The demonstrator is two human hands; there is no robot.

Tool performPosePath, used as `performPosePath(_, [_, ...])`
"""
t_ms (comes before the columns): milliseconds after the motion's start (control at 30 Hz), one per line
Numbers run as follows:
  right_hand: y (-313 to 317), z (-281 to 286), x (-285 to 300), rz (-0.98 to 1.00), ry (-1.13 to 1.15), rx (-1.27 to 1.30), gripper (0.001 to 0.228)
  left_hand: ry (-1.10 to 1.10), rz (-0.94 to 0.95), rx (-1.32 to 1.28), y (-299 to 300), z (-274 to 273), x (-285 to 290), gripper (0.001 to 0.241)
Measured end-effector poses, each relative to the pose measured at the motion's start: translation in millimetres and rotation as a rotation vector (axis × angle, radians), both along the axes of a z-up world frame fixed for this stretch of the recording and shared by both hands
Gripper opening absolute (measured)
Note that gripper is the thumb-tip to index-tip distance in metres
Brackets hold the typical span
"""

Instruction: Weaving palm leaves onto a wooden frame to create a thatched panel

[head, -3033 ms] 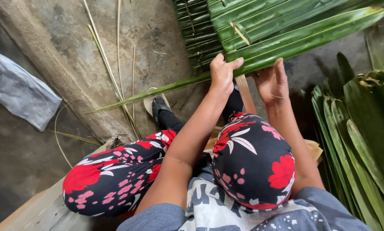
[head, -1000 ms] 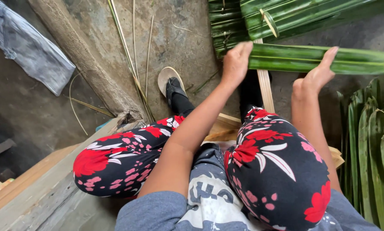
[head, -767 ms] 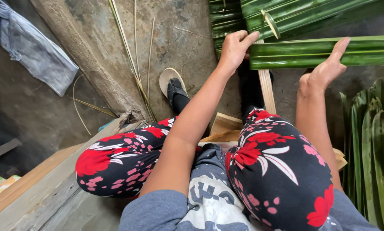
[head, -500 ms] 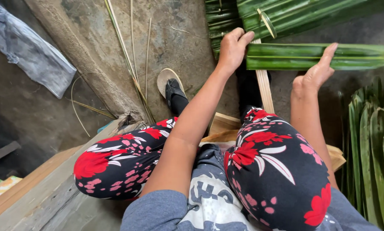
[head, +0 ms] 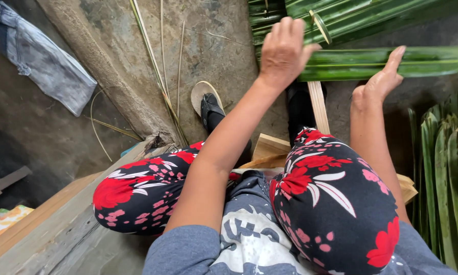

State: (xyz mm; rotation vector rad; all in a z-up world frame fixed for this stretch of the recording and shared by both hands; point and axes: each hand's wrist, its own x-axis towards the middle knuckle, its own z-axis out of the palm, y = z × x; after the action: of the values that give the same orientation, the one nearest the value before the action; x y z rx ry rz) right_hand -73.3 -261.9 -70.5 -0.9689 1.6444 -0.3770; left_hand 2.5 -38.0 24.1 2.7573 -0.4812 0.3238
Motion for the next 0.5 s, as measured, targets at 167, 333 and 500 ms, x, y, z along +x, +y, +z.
performPosePath(167, [6, 17, -2, -0.018, 0.003, 0.063, 0.137, -0.094, -0.023, 0.254, -15, -17, 9, 0.088])
performPosePath(333, [4, 21, 0, -0.030, 0.021, 0.154, 0.157, -0.179, -0.125, 0.322, -5, -1, 12, 0.069])
performPosePath(500, [-10, -21, 1, -0.104, -0.008, 0.102, 0.153, -0.275, -0.206, 0.185, 15, 10, 7, 0.015])
